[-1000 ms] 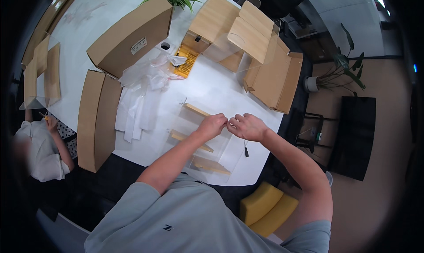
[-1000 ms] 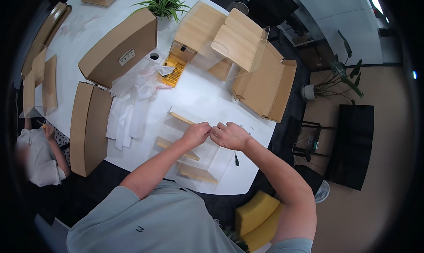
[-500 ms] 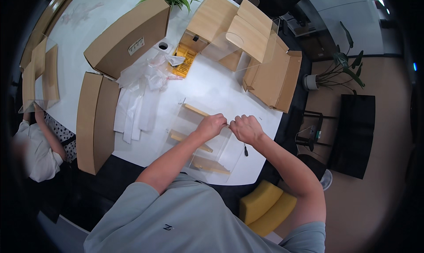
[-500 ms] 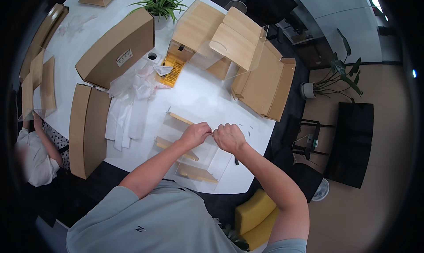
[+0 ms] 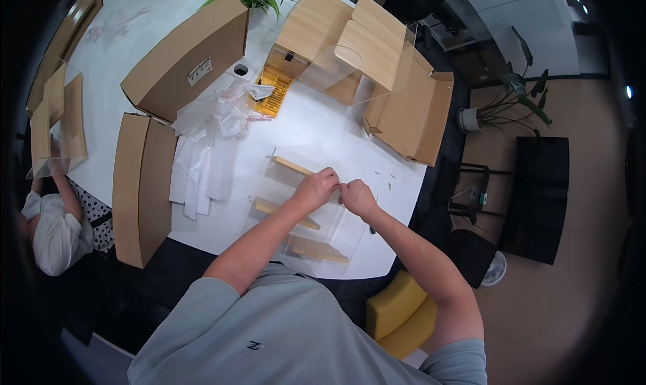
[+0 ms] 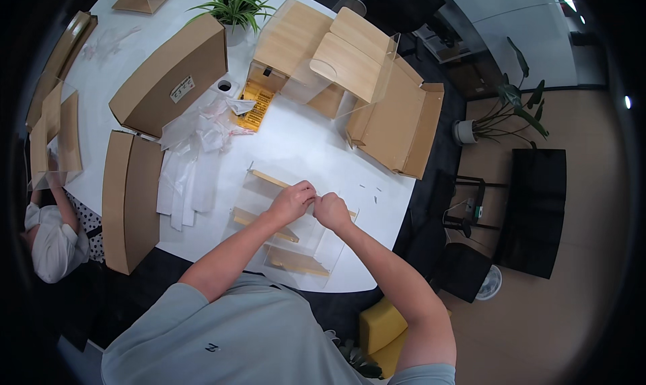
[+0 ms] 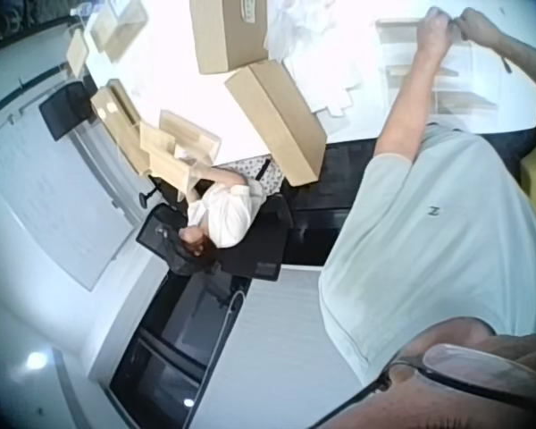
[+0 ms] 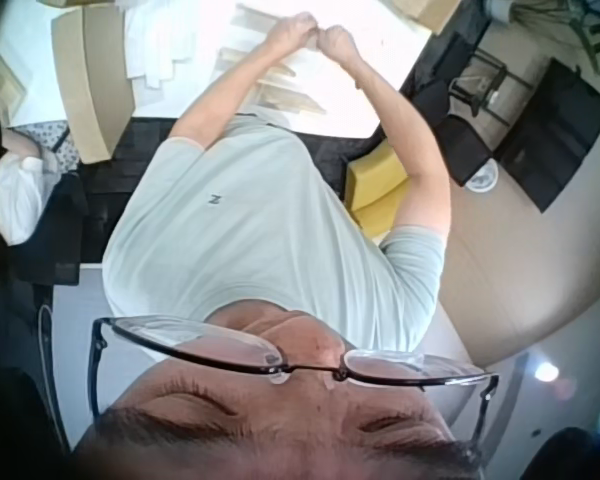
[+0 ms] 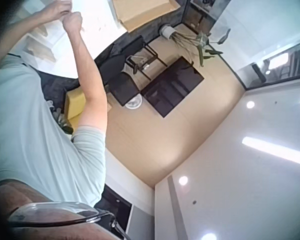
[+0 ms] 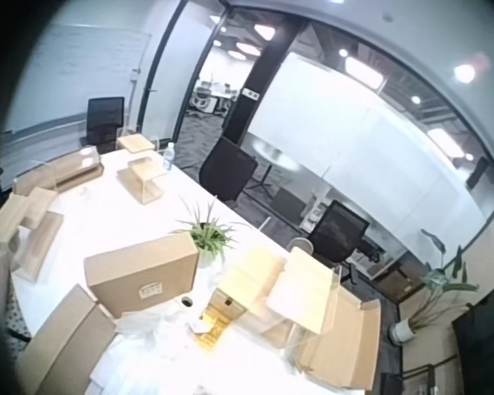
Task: The person assembles a small wooden shelving unit by inserting dowels into pre-drilled holes and joining wooden panels. They align and secure multiple shelves and side panels on a white table, using a screwdriver to tighten connections.
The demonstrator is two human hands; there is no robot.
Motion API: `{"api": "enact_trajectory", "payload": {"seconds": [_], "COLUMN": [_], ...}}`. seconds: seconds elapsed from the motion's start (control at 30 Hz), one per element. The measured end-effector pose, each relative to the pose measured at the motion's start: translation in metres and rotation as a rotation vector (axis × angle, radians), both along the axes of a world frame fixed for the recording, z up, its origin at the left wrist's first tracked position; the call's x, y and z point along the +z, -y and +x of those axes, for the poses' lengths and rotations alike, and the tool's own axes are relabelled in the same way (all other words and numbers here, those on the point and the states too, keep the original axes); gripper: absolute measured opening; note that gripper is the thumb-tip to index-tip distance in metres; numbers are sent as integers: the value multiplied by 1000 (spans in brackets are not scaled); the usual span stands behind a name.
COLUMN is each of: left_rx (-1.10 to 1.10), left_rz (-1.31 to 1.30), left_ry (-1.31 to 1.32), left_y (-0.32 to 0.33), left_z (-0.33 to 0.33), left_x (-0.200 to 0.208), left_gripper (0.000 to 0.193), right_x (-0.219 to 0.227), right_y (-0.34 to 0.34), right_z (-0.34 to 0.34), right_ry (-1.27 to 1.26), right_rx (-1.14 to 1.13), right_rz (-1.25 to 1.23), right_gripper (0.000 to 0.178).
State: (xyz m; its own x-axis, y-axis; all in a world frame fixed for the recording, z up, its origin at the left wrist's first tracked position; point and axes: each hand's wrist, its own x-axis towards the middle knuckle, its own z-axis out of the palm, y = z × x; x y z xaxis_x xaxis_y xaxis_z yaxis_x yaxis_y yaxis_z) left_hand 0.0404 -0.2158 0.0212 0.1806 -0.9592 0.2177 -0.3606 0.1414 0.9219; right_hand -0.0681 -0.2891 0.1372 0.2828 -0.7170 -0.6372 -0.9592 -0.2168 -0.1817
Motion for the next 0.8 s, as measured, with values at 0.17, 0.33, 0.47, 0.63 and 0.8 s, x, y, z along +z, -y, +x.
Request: {"api": "enact_trajectory", "payload": {"seconds": [0.17,0.33,0.47,0.63,0.8], "left_rx": [-34,-42,-58,-72,-67], "left_rz": [8,22,13,22,-8], "left_ry": [16,41,39,35,25], "left_y": [0,0,2,1,1], "left_z": [3,5,4,8,9], "left_x": [0,3,8,0,1], "left_gripper": [4,3,3,6,7], "right_x": [29,50,41,28,27], "right_y": [-7,12,17,7,5], "right_z": [3,-5,1,10,13], "right_ry": [-57,-44,-149,-221,-253], "right_rx": [304,1241,1458,1548,1526], "right_rz": [-147,-507,-518,-552,-489], "right_gripper": [40,23,15,14,13]}}
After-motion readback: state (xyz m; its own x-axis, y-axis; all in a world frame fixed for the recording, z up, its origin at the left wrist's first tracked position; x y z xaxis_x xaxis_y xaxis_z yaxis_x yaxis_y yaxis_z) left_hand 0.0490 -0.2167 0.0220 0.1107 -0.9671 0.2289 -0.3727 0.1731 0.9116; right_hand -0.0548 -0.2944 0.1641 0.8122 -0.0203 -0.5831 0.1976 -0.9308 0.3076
